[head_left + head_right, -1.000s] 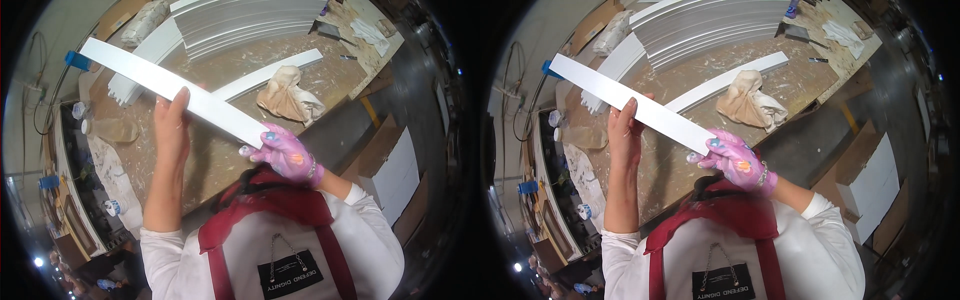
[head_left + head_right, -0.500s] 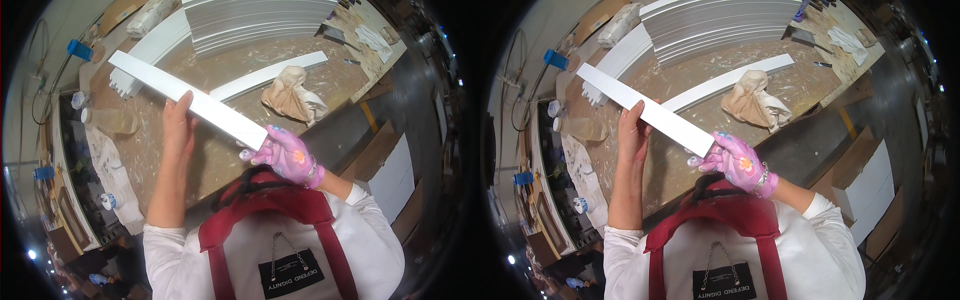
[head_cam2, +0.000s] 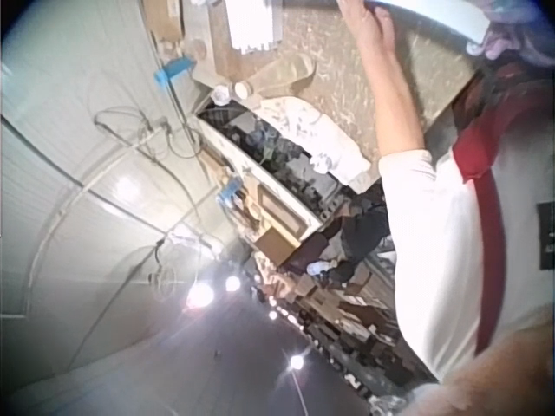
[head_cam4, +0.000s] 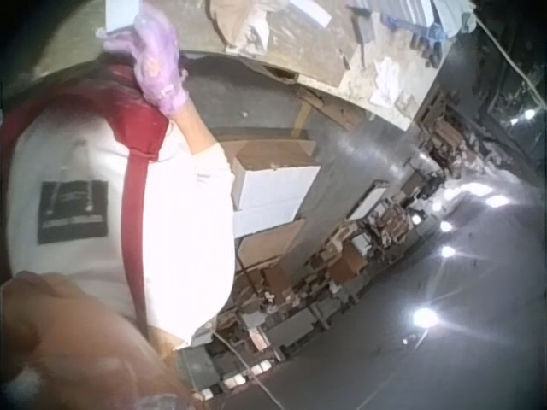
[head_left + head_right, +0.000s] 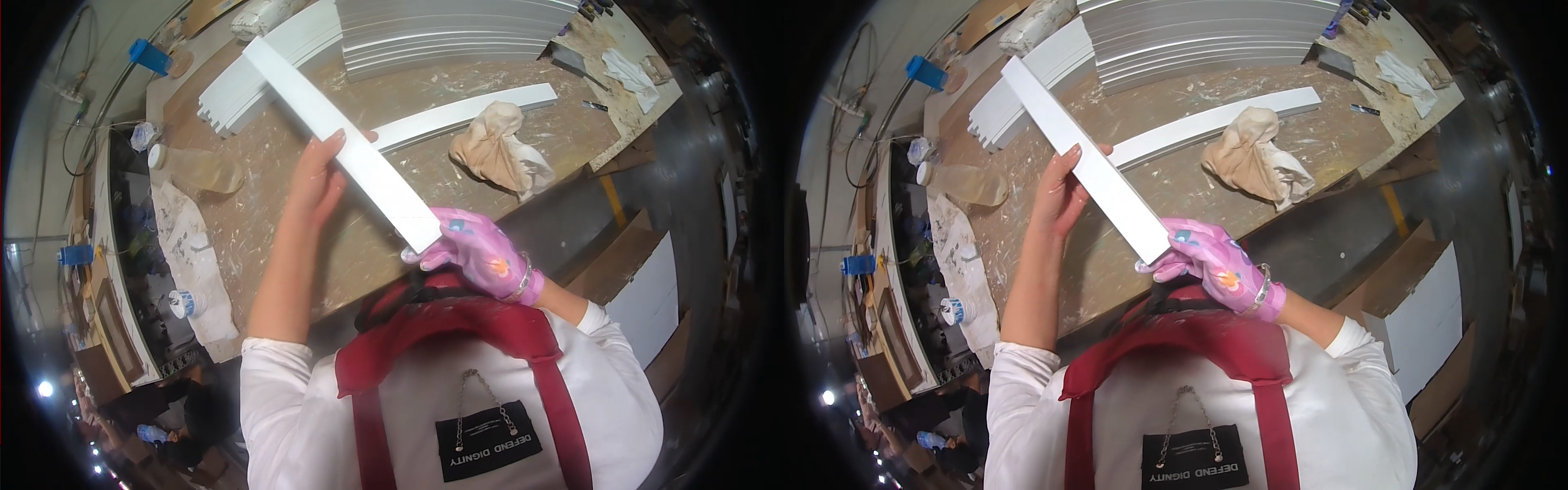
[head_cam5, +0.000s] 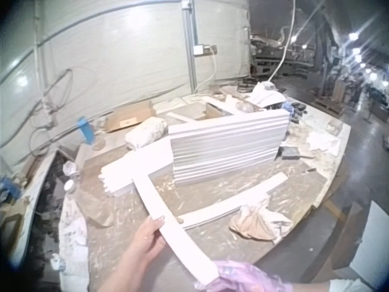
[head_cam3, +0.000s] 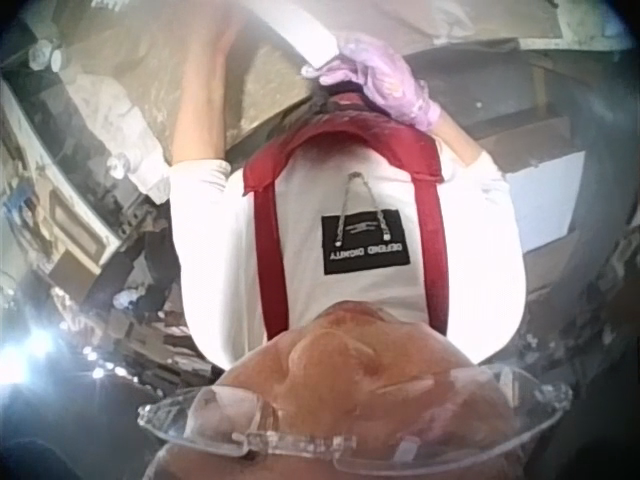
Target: The person wipes wooden furniture components with a cloth by hand and uses a small tool to clean grooves on a piece. They move the cleaned parts aside and continue handling the next items from a stack on the workbench.
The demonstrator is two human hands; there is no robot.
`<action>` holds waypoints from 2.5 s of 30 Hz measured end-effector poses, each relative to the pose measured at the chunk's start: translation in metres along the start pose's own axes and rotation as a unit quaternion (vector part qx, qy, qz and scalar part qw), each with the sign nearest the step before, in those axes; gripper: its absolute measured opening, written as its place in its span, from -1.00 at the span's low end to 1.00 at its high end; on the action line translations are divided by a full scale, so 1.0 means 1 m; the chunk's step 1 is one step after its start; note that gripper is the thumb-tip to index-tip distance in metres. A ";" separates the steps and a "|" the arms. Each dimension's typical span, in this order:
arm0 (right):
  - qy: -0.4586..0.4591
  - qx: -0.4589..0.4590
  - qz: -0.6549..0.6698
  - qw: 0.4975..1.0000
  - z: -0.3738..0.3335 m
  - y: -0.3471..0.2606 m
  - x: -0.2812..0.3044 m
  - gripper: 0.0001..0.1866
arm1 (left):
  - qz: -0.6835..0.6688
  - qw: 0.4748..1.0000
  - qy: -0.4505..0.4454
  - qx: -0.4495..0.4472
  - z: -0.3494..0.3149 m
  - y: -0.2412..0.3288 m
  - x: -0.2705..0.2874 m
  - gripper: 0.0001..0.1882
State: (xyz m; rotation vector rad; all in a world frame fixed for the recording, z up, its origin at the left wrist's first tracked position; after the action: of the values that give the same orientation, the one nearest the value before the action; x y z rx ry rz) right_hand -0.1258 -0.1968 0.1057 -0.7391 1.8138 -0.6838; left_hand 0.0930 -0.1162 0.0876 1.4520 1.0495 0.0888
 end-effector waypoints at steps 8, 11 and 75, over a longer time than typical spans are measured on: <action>0.001 0.017 -0.004 1.000 0.000 0.008 0.002 -0.48 | 0.009 1.000 -0.026 0.000 0.003 0.001 0.000 -0.64; -0.001 0.016 -0.008 1.000 0.001 0.006 0.000 -0.48 | 0.019 0.999 -0.035 -0.005 0.003 0.003 0.000 -0.65; 0.263 0.030 -0.795 0.546 0.016 -0.242 0.529 -0.46 | 0.142 0.964 0.220 0.045 -0.052 -0.018 0.045 -0.67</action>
State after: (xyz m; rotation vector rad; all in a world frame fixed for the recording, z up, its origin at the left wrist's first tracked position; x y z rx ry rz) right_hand -0.2242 -0.7529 -0.0332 -2.3301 1.0071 -2.2849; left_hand 0.0770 -0.0520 0.0608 1.7037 1.2035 0.5992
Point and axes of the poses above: each hand's wrist, its own z-axis towards the middle knuckle, its own x-axis out of the back of the hand, y = z × x, the point moved 5 cm from there along z, towards the middle knuckle, and after that the axes turned 2 degrees about y, right-handed, at the moved point
